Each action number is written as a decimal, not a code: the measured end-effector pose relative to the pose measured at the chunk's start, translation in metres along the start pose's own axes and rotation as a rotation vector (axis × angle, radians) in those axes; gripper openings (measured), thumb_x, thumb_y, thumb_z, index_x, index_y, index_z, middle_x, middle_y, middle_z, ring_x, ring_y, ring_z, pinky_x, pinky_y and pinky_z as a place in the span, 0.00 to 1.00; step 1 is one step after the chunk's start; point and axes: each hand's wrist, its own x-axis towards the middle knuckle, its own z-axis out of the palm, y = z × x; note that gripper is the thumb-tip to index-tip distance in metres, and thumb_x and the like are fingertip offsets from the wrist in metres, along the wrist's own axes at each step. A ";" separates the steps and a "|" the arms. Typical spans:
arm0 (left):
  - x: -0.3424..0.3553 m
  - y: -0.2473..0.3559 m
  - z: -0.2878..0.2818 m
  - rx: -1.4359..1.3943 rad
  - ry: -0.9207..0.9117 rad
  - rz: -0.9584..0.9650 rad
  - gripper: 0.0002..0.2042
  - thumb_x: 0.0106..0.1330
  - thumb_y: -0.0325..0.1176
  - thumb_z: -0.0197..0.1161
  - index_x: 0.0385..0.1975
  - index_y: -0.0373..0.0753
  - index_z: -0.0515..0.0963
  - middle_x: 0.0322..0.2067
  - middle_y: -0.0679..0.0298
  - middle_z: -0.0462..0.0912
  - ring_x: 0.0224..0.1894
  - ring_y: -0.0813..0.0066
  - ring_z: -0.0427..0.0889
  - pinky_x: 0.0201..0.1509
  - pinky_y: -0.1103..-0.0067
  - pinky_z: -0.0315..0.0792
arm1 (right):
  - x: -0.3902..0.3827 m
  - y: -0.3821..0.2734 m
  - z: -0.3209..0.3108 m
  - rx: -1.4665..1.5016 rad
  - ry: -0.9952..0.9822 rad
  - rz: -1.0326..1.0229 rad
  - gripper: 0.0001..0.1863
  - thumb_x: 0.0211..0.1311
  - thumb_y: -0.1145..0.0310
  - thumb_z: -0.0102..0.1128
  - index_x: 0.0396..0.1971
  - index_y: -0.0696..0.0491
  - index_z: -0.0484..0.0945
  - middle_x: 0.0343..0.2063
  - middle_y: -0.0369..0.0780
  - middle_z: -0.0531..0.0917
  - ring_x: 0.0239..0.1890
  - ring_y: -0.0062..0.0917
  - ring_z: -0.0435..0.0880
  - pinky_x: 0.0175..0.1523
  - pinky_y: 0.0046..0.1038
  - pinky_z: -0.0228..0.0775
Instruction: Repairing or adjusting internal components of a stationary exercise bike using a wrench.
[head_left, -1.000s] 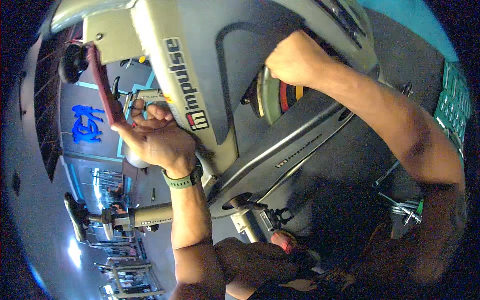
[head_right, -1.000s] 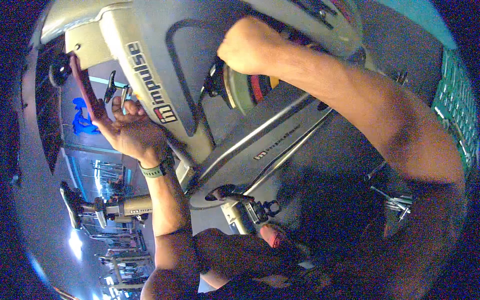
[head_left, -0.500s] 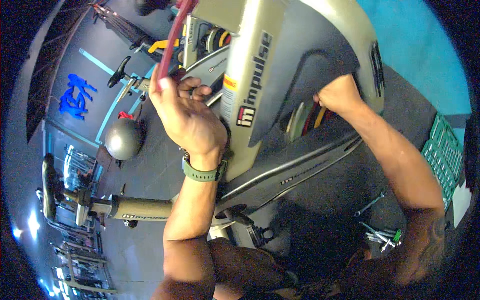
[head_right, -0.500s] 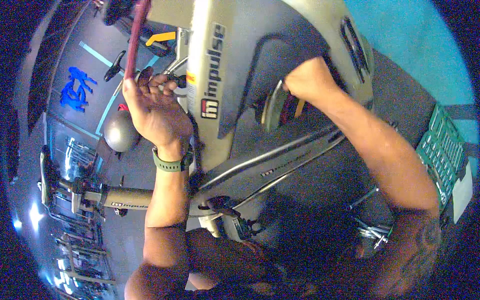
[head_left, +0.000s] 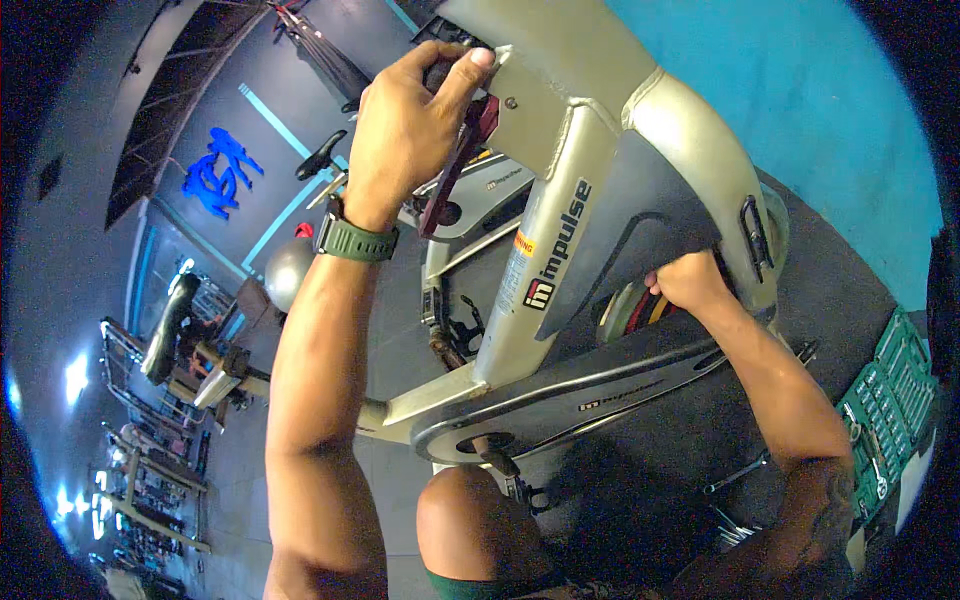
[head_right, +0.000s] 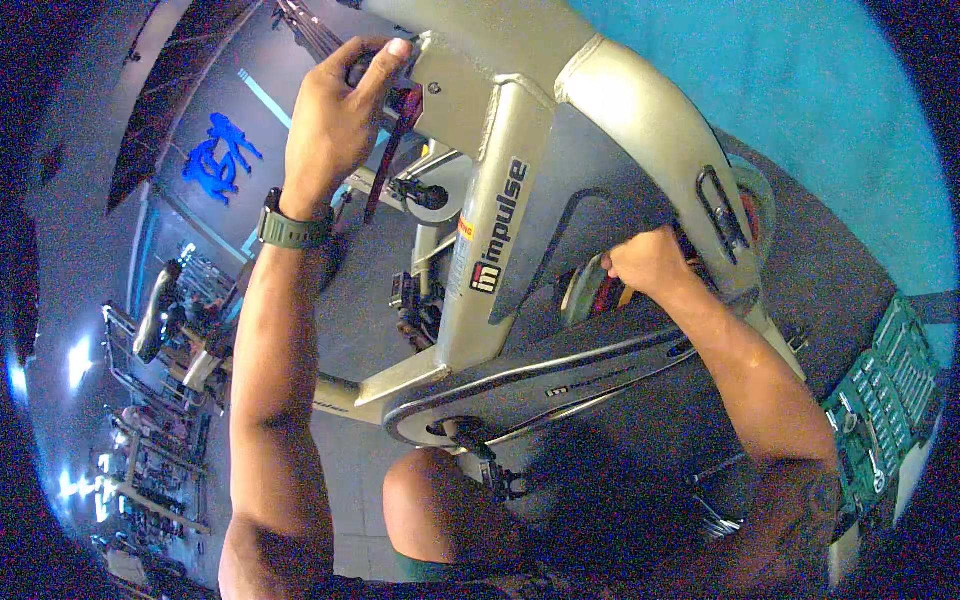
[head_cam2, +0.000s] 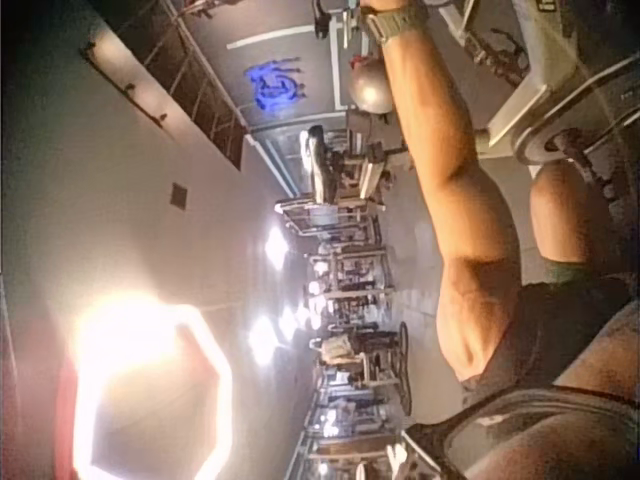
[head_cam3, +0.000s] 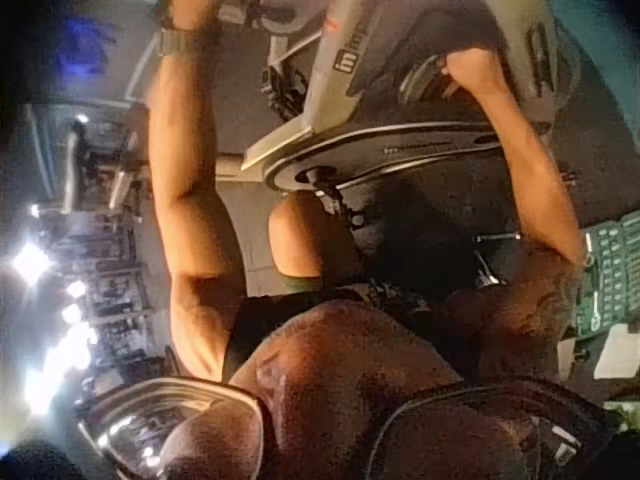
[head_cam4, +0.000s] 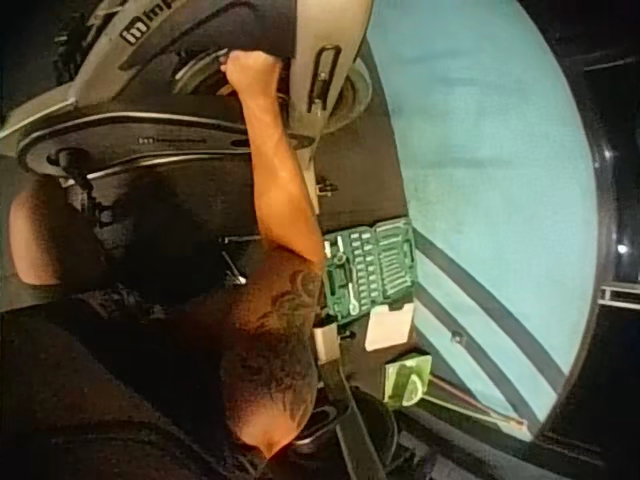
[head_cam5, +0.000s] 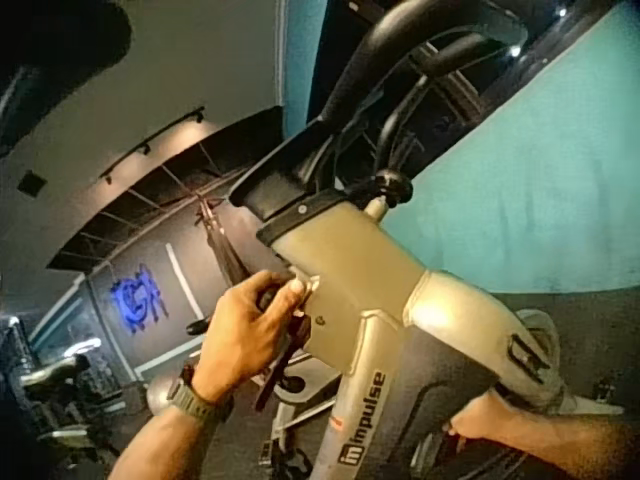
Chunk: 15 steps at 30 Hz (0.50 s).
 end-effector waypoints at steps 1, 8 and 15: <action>0.004 0.002 0.000 0.004 -0.001 0.005 0.26 0.66 0.54 0.61 0.46 0.33 0.80 0.33 0.47 0.86 0.41 0.54 0.87 0.47 0.68 0.76 | -0.002 0.011 0.003 0.004 0.005 -0.002 0.05 0.45 0.68 0.66 0.23 0.51 0.87 0.19 0.39 0.86 0.21 0.28 0.86 0.31 0.32 0.78; 0.012 -0.003 -0.002 0.284 -0.084 -0.051 0.20 0.69 0.48 0.56 0.38 0.32 0.80 0.26 0.49 0.83 0.30 0.64 0.83 0.38 0.70 0.74 | 0.005 0.020 0.013 -0.125 -0.029 -0.086 0.07 0.46 0.60 0.66 0.24 0.43 0.89 0.20 0.35 0.86 0.21 0.27 0.86 0.31 0.30 0.78; 0.007 -0.007 -0.004 0.110 -0.050 0.008 0.14 0.67 0.40 0.58 0.36 0.33 0.80 0.23 0.61 0.83 0.27 0.77 0.78 0.34 0.76 0.72 | 0.009 -0.019 0.000 0.131 -0.009 -0.039 0.08 0.51 0.83 0.51 0.23 0.62 0.80 0.18 0.44 0.83 0.19 0.27 0.84 0.28 0.31 0.77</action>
